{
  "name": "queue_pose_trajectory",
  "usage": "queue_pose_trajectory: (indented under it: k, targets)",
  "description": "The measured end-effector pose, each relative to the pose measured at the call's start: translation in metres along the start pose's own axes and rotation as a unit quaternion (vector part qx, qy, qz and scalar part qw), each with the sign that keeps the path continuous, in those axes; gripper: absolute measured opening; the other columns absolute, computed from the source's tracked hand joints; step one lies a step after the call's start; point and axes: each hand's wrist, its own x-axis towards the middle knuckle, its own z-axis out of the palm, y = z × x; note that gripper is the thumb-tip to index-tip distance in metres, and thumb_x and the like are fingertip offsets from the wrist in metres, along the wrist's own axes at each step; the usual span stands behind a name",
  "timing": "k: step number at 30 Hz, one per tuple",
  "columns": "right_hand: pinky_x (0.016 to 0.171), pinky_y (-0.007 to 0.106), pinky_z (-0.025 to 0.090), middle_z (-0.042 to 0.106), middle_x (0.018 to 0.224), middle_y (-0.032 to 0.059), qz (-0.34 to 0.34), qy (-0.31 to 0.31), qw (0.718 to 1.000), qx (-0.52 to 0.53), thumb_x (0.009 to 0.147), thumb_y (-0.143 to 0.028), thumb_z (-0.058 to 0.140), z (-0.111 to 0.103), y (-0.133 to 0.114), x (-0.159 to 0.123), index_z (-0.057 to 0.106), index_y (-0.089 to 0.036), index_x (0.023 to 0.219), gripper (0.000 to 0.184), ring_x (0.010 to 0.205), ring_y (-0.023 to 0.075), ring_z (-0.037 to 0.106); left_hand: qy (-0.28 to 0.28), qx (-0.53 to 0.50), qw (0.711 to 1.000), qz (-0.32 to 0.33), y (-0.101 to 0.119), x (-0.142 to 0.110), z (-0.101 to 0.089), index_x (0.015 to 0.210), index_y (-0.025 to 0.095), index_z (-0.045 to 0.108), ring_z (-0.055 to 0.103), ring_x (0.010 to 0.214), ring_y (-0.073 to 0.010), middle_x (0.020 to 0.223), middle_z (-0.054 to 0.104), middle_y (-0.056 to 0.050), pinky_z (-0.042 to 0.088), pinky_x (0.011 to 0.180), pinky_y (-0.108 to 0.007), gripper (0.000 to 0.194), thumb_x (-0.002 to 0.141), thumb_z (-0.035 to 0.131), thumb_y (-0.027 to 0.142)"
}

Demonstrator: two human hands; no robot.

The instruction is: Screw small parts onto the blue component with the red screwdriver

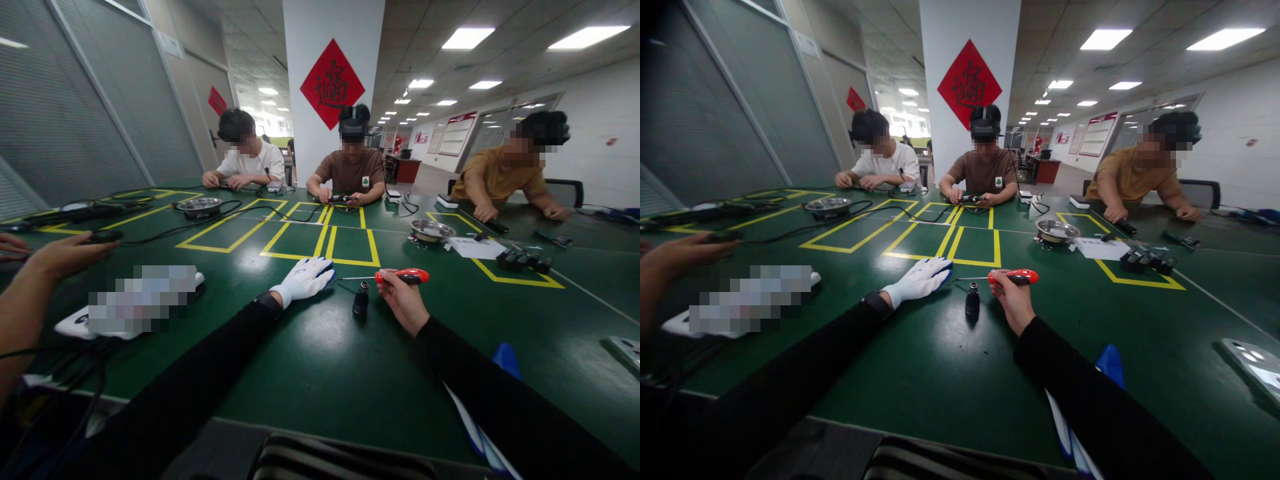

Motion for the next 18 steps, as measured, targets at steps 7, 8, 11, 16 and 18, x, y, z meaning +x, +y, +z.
queue_pose_trajectory:
  k: [7,8,11,16,18]
  targets:
    - [0.056,0.018,0.050,0.067,0.071,0.0013,0.002,-0.005,1.000,0.015,0.062,-0.021,0.081,-0.002,-0.001,0.000,0.067,-0.016,0.076,0.021,0.061,0.0084,0.058,-0.053,-0.176,0.983,0.025,-0.015,-0.001,-0.023,0.137,0.025,0.044,0.044,0.129,-0.0208,0.142,0.047,-0.002,0.033,0.109,-0.032,0.052,0.093,0.032,0.050]
    - [0.057,0.019,0.050,0.068,0.071,0.0016,0.002,-0.007,1.000,0.014,0.061,-0.021,0.081,-0.002,-0.001,0.000,0.068,-0.015,0.077,0.021,0.062,0.0086,0.059,-0.060,-0.206,0.976,0.025,-0.016,-0.002,-0.027,0.137,0.026,0.045,0.047,0.126,-0.0207,0.140,0.049,-0.001,0.036,0.106,-0.030,0.052,0.092,0.034,0.051]
    - [0.059,0.020,0.051,0.068,0.073,0.0023,0.006,-0.019,1.000,0.013,0.062,-0.022,0.080,-0.004,0.000,0.001,0.068,-0.015,0.078,0.021,0.064,0.0094,0.059,-0.102,-0.248,0.962,0.049,-0.021,-0.008,-0.037,0.137,0.029,0.045,0.048,0.125,-0.0216,0.141,0.049,0.000,0.039,0.103,-0.029,0.054,0.088,0.045,0.051]
    - [0.059,0.022,0.051,0.068,0.074,0.0025,-0.010,-0.030,0.999,-0.005,0.065,-0.025,0.078,-0.005,0.002,0.002,0.068,-0.015,0.079,0.020,0.064,0.0102,0.060,-0.148,-0.239,0.956,0.083,-0.030,-0.014,-0.042,0.141,0.030,0.038,0.042,0.131,-0.0242,0.147,0.041,-0.001,0.035,0.107,-0.032,0.070,0.078,0.060,0.050]
    - [0.060,0.023,0.050,0.068,0.075,0.0026,-0.021,-0.038,0.999,-0.020,0.066,-0.025,0.078,-0.004,0.002,0.001,0.068,-0.015,0.079,0.020,0.065,0.0101,0.060,-0.126,-0.219,0.965,0.069,-0.032,-0.014,-0.040,0.141,0.027,0.037,0.040,0.132,-0.0253,0.147,0.039,-0.004,0.033,0.109,-0.035,0.071,0.078,0.061,0.051]
